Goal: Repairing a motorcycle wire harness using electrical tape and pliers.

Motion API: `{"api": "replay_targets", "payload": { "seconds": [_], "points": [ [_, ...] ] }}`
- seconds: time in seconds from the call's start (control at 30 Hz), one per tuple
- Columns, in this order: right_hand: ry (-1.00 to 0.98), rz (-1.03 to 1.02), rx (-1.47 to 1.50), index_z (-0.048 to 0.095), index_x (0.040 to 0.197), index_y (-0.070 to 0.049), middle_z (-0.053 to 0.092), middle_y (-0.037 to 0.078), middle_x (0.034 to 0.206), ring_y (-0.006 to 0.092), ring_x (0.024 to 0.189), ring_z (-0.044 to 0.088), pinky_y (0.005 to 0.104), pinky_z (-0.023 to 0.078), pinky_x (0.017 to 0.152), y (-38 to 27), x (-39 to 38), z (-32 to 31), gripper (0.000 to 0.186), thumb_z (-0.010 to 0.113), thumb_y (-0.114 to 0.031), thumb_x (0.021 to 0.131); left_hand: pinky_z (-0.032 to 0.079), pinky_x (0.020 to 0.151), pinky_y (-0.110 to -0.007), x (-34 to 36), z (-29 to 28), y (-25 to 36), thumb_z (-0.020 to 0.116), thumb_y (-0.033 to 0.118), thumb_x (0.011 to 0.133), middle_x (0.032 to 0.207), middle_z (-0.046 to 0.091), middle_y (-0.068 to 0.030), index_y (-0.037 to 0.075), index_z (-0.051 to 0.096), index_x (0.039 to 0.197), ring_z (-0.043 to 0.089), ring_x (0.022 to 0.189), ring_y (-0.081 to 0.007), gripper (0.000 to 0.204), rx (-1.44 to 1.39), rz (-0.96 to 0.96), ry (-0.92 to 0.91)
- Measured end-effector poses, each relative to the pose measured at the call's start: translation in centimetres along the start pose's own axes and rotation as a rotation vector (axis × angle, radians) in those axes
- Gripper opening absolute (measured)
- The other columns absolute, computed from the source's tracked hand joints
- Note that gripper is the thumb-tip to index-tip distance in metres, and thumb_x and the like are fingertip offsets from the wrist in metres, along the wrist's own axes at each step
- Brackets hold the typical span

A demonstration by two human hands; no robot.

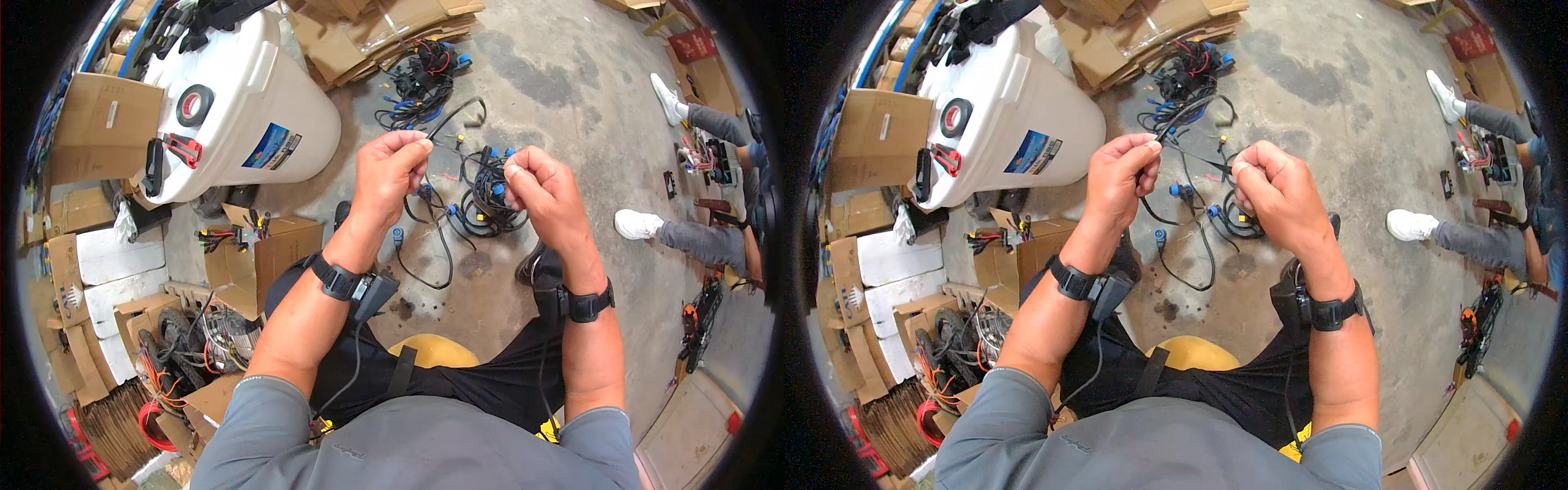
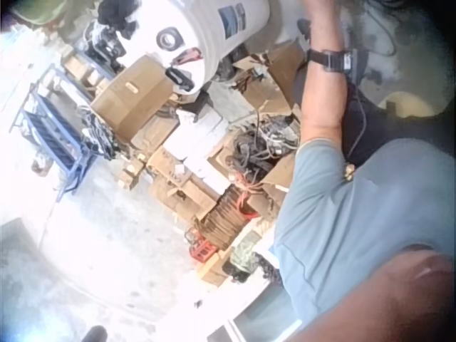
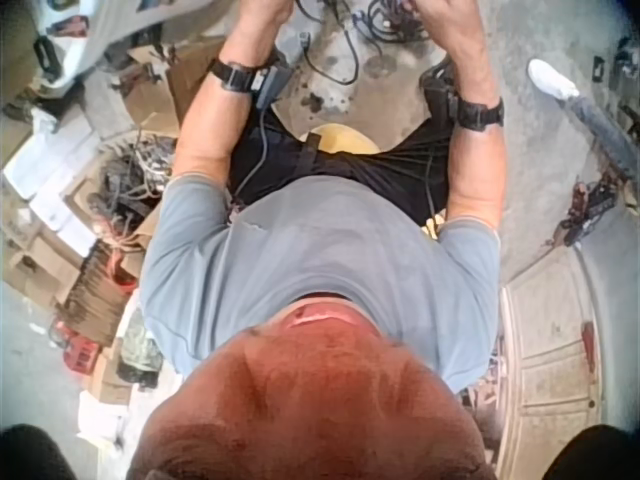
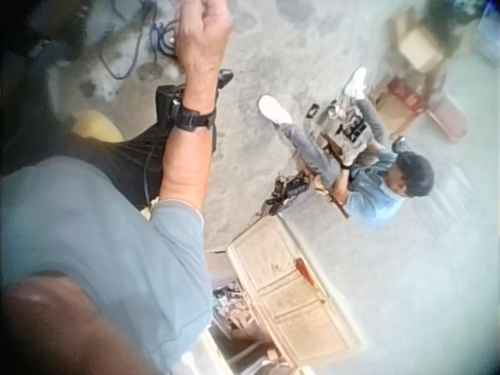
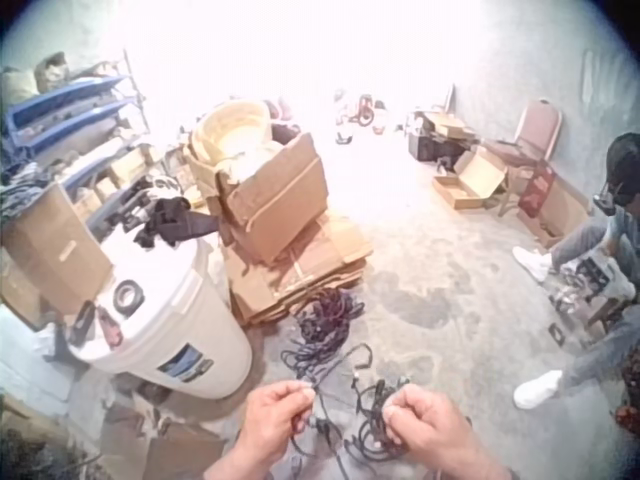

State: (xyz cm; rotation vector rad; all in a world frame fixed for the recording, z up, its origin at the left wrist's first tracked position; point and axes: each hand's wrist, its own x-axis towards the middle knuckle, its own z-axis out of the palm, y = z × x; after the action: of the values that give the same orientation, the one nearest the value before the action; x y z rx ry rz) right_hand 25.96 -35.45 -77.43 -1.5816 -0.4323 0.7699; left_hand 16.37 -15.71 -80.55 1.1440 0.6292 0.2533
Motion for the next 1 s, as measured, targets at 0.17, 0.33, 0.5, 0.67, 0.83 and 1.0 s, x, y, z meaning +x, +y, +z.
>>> {"api": "replay_targets", "payload": {
  "seconds": [0.17, 0.33, 0.5, 0.67, 0.83, 1.0],
  "points": [
    [-0.01, 0.014, -0.074, 0.059, 0.088, 0.0, 0.055, -0.002, 0.065, 0.0053, 0.059, 0.049, 0.0227, 0.039, 0.053, 0.6, 0.2, 0.1, 0.018, 0.055, -0.017, 0.093, 0.03, 0.04, -0.021, -0.1, 0.3, 0.3, 0.069, 0.007, 0.081, 0.059, 0.052, 0.0013, 0.002, 0.062, 0.09, 0.043, 0.044, -0.0066, 0.013, -0.01, -0.014, -0.005],
    [0.009, 0.028, -0.201, 0.06, 0.088, 0.001, 0.058, 0.001, 0.066, 0.0073, 0.06, 0.052, 0.0249, 0.042, 0.055, 0.5, 0.3, 0.1, 0.022, 0.055, -0.02, 0.092, 0.029, 0.04, -0.021, -0.3, 0.3, 0.4, 0.068, 0.004, 0.079, 0.058, 0.051, 0.0016, 0.003, 0.06, 0.087, 0.041, 0.043, -0.0062, 0.011, -0.026, -0.046, -0.005],
    [0.028, -0.049, -0.355, 0.061, 0.088, 0.001, 0.059, 0.004, 0.066, 0.0098, 0.06, 0.054, 0.0274, 0.044, 0.056, 0.6, 0.4, 0.1, 0.02, 0.054, -0.018, 0.089, 0.029, 0.039, -0.02, -0.4, 0.0, 0.1, 0.067, 0.001, 0.078, 0.059, 0.052, 0.0015, 0.003, 0.06, 0.086, 0.04, 0.044, -0.005, 0.011, -0.027, -0.053, -0.033],
    [0.083, -0.024, -0.31, 0.061, 0.087, 0.002, 0.059, 0.006, 0.065, 0.0127, 0.061, 0.055, 0.03, 0.045, 0.057, 0.9, 0.9, -0.8, 0.021, 0.054, -0.017, 0.089, 0.029, 0.039, -0.02, -0.8, 0.5, 0.1, 0.066, 0.001, 0.077, 0.06, 0.052, 0.002, 0.003, 0.06, 0.085, 0.04, 0.044, -0.0048, 0.01, 0.038, -0.04, -0.048],
    [0.069, -0.018, -0.435, 0.061, 0.089, 0.001, 0.059, 0.006, 0.064, 0.0151, 0.062, 0.057, 0.0307, 0.047, 0.06, 0.5, 0.9, -0.8, 0.019, 0.053, -0.016, 0.087, 0.03, 0.039, -0.02, -0.7, 0.4, 0.3, 0.066, 0.0, 0.077, 0.06, 0.053, 0.0016, 0.003, 0.06, 0.084, 0.041, 0.043, -0.0051, 0.009, 0.01, -0.072, -0.074],
    [0.063, -0.267, -0.32, 0.063, 0.092, 0.001, 0.062, 0.009, 0.082, 0.0178, 0.074, 0.059, 0.0306, 0.048, 0.069, 1.6, 0.7, 0.6, 0.014, 0.056, -0.008, 0.083, 0.033, 0.039, -0.021, -0.9, 0.4, 0.5, 0.066, 0.0, 0.078, 0.06, 0.054, 0.0002, 0.004, 0.06, 0.084, 0.043, 0.042, -0.0062, 0.009, 0.014, -0.104, -0.075]
  ]
}}
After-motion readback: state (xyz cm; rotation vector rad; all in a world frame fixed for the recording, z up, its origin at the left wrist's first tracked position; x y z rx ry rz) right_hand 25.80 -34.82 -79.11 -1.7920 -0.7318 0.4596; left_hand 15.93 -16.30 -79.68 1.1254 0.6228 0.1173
